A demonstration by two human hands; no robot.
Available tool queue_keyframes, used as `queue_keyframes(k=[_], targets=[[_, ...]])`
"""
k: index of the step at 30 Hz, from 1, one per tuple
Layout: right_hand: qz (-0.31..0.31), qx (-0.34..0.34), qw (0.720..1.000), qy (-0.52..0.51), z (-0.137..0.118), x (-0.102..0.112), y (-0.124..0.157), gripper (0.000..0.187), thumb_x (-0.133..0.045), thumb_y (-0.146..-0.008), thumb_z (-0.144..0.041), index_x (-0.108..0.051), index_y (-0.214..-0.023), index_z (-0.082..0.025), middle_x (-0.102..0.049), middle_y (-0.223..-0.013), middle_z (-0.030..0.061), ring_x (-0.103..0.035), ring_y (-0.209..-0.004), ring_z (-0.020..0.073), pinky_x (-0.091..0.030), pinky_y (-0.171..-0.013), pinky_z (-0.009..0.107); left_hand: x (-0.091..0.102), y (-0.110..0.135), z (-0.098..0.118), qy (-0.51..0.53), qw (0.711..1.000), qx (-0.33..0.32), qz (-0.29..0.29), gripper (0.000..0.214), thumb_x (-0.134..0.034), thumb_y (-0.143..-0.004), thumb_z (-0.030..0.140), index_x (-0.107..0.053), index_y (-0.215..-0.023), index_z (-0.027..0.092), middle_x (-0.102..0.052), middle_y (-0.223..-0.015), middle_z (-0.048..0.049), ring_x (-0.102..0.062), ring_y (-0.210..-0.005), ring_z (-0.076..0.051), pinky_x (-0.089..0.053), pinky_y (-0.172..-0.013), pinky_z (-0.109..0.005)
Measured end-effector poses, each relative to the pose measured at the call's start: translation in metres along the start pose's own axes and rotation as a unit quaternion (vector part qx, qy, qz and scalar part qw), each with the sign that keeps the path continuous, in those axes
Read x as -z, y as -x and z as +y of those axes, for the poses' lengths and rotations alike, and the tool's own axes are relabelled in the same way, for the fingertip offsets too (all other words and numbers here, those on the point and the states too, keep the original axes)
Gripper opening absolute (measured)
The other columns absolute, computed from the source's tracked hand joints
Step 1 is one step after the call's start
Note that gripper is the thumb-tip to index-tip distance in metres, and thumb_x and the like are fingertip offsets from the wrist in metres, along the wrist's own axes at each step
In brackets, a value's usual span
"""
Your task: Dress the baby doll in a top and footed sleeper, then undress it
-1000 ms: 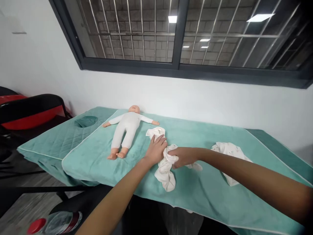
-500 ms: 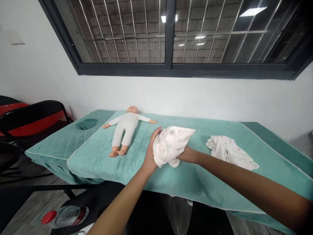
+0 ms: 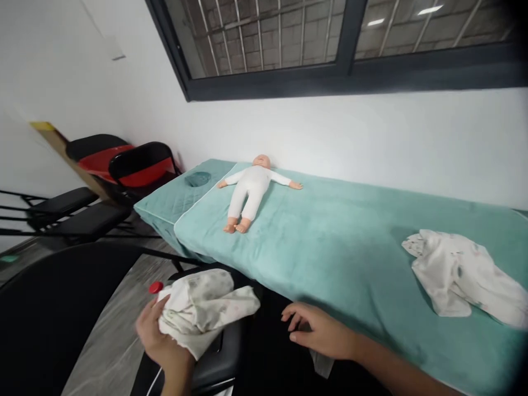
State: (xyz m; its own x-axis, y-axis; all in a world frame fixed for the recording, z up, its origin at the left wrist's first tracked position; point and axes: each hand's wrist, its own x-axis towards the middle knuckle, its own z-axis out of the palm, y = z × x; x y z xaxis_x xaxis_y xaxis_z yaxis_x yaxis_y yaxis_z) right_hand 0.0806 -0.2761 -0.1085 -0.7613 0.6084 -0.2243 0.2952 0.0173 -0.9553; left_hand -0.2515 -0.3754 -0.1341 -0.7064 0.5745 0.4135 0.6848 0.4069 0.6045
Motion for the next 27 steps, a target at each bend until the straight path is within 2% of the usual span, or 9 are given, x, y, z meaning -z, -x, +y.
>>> queue_keyframes(k=[2,3,5,7,10,13,17,21,27], targets=[[0.006,-0.027,0.999,-0.036,0.018,-0.015,0.005,0.033,-0.061,-0.083,-0.028,-0.063,-0.117,-0.027,-0.065,-0.118,0.0028,-0.064,-0.101,0.0184,-0.050,-0.092,0.033,0.004,0.003,-0.026,-0.011,0.996,-0.005,0.088,0.038,-0.047,-0.082,0.029,-0.050,-0.119,0.032,-0.045,-0.142,-0.0012,-0.044,-0.135,-0.031,-0.039,-0.113,-0.051],[0.008,-0.040,0.998,-0.049,0.027,-0.021,0.007,0.032,-0.061,-0.084,-0.028,-0.063,-0.116,-0.027,-0.066,-0.116,0.0026,-0.064,-0.100,0.0186,-0.050,-0.093,0.033,0.003,0.007,-0.039,-0.026,0.997,-0.011,0.077,0.030,-0.048,-0.081,0.026,-0.054,-0.111,0.028,-0.048,-0.138,-0.0029,-0.048,-0.131,-0.030,-0.041,-0.111,-0.049],[0.009,-0.068,0.995,-0.069,0.047,-0.030,0.010,0.029,-0.060,-0.085,-0.030,-0.063,-0.114,-0.028,-0.066,-0.115,0.0022,-0.064,-0.101,0.0192,-0.048,-0.095,0.034,-0.007,0.019,-0.062,-0.076,0.996,-0.023,-0.042,0.027,-0.045,-0.079,0.014,-0.056,-0.101,0.023,-0.054,-0.132,-0.0067,-0.053,-0.126,-0.027,-0.043,-0.109,-0.046],[0.015,-0.094,0.993,-0.075,0.067,-0.036,0.013,0.026,-0.058,-0.086,-0.033,-0.064,-0.112,-0.030,-0.066,-0.115,0.0016,-0.062,-0.105,0.0199,-0.046,-0.098,0.035,-0.023,0.033,-0.078,-0.146,0.971,-0.046,-0.183,0.038,-0.040,-0.070,0.002,-0.060,-0.095,0.022,-0.056,-0.135,-0.0079,-0.049,-0.132,-0.024,-0.042,-0.109,-0.043],[0.025,-0.116,0.990,-0.073,0.092,-0.044,0.018,0.025,-0.056,-0.087,-0.037,-0.063,-0.111,-0.031,-0.064,-0.118,0.0013,-0.061,-0.108,0.0213,-0.044,-0.100,0.036,-0.052,0.047,-0.088,-0.266,0.885,-0.094,-0.371,0.045,-0.042,-0.067,0.001,-0.067,-0.099,0.021,-0.044,-0.153,-0.0053,-0.024,-0.148,-0.029,-0.033,-0.113,-0.054],[0.026,-0.136,0.987,-0.080,0.114,-0.052,0.024,0.025,-0.057,-0.086,-0.039,-0.064,-0.109,-0.032,-0.064,-0.117,0.0012,-0.061,-0.109,0.0229,-0.044,-0.101,0.038,-0.071,0.051,-0.086,-0.327,0.811,-0.112,-0.472,0.044,-0.043,-0.073,0.005,-0.068,-0.106,0.018,-0.038,-0.156,-0.0087,-0.018,-0.150,-0.034,-0.030,-0.108,-0.067],[0.031,-0.155,0.983,-0.095,0.138,-0.060,0.027,0.026,-0.058,-0.084,-0.044,-0.065,-0.106,-0.032,-0.066,-0.110,0.0018,-0.061,-0.107,0.0255,-0.046,-0.099,0.039,-0.074,0.054,-0.080,-0.335,0.820,-0.107,-0.452,0.048,-0.041,-0.076,0.002,-0.066,-0.115,0.016,-0.036,-0.156,-0.0129,-0.017,-0.150,-0.032,-0.027,-0.110,-0.067],[0.037,-0.155,0.981,-0.112,0.152,-0.060,0.025,0.029,-0.058,-0.083,-0.048,-0.065,-0.106,-0.031,-0.067,-0.108,0.0025,-0.060,-0.111,0.0279,-0.045,-0.100,0.041,-0.069,0.061,-0.077,-0.319,0.810,-0.083,-0.484,0.050,-0.039,-0.078,0.001,-0.063,-0.119,0.016,-0.043,-0.152,-0.0150,-0.028,-0.147,-0.029,-0.025,-0.112,-0.065],[0.053,-0.150,0.982,-0.105,0.154,-0.055,0.020,0.029,-0.057,-0.085,-0.049,-0.066,-0.102,-0.027,-0.067,-0.102,0.0030,-0.062,-0.103,0.0263,-0.046,-0.096,0.040,-0.062,0.077,-0.079,-0.338,0.847,-0.053,-0.407,0.047,-0.041,-0.079,0.004,-0.062,-0.119,0.016,-0.045,-0.150,-0.0119,-0.039,-0.140,-0.027,-0.028,-0.115,-0.052]])
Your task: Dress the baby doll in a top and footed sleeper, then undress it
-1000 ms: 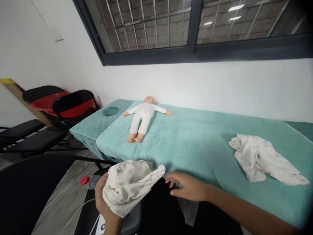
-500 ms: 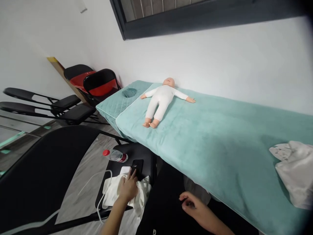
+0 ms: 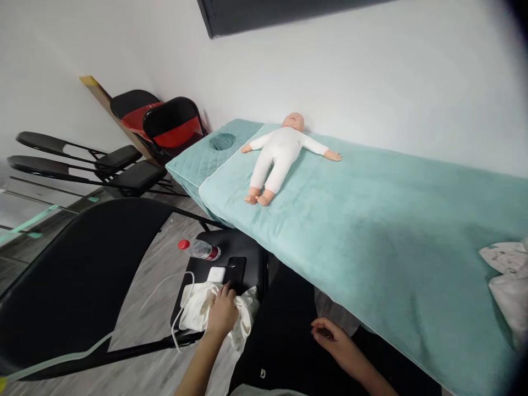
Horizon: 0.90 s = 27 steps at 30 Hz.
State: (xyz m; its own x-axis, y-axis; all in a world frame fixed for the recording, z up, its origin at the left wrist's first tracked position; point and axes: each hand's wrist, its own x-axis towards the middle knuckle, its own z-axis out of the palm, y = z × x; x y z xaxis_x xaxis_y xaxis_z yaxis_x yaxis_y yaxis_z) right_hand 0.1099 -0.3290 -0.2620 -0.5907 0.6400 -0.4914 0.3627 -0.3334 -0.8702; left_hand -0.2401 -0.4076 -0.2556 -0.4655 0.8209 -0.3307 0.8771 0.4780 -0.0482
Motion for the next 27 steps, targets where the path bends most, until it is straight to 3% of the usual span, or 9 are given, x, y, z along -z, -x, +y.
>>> queue_keyframes(k=[6,17,27], targets=[[0.022,-0.003,1.000,0.011,0.008,0.001,-0.008,0.033,-0.058,-0.083,-0.055,-0.066,-0.096,-0.026,-0.067,-0.096,0.0017,-0.063,-0.097,0.0240,-0.048,-0.091,0.038,-0.008,0.004,0.000,-0.004,1.000,0.011,0.008,0.043,-0.042,-0.079,0.005,-0.062,-0.116,0.016,-0.044,-0.150,-0.0126,-0.043,-0.136,-0.026,-0.035,-0.109,-0.044],[0.017,-0.009,1.000,0.014,0.024,0.006,-0.017,0.034,-0.055,-0.085,-0.054,-0.064,-0.099,-0.024,-0.066,-0.098,0.0023,-0.062,-0.096,0.0221,-0.047,-0.090,0.036,0.002,0.005,0.011,0.012,0.999,0.046,-0.013,0.038,-0.041,-0.082,0.006,-0.061,-0.112,0.016,-0.055,-0.133,-0.0121,-0.053,-0.122,-0.027,-0.043,-0.098,-0.040],[0.009,-0.014,1.000,0.019,0.022,0.006,-0.019,0.032,-0.055,-0.087,-0.050,-0.064,-0.100,-0.023,-0.066,-0.099,0.0022,-0.062,-0.096,0.0215,-0.047,-0.088,0.035,0.003,0.003,0.014,0.016,0.998,0.051,-0.016,0.034,-0.041,-0.083,0.007,-0.060,-0.110,0.016,-0.057,-0.127,-0.0124,-0.054,-0.119,-0.027,-0.044,-0.093,-0.037]])
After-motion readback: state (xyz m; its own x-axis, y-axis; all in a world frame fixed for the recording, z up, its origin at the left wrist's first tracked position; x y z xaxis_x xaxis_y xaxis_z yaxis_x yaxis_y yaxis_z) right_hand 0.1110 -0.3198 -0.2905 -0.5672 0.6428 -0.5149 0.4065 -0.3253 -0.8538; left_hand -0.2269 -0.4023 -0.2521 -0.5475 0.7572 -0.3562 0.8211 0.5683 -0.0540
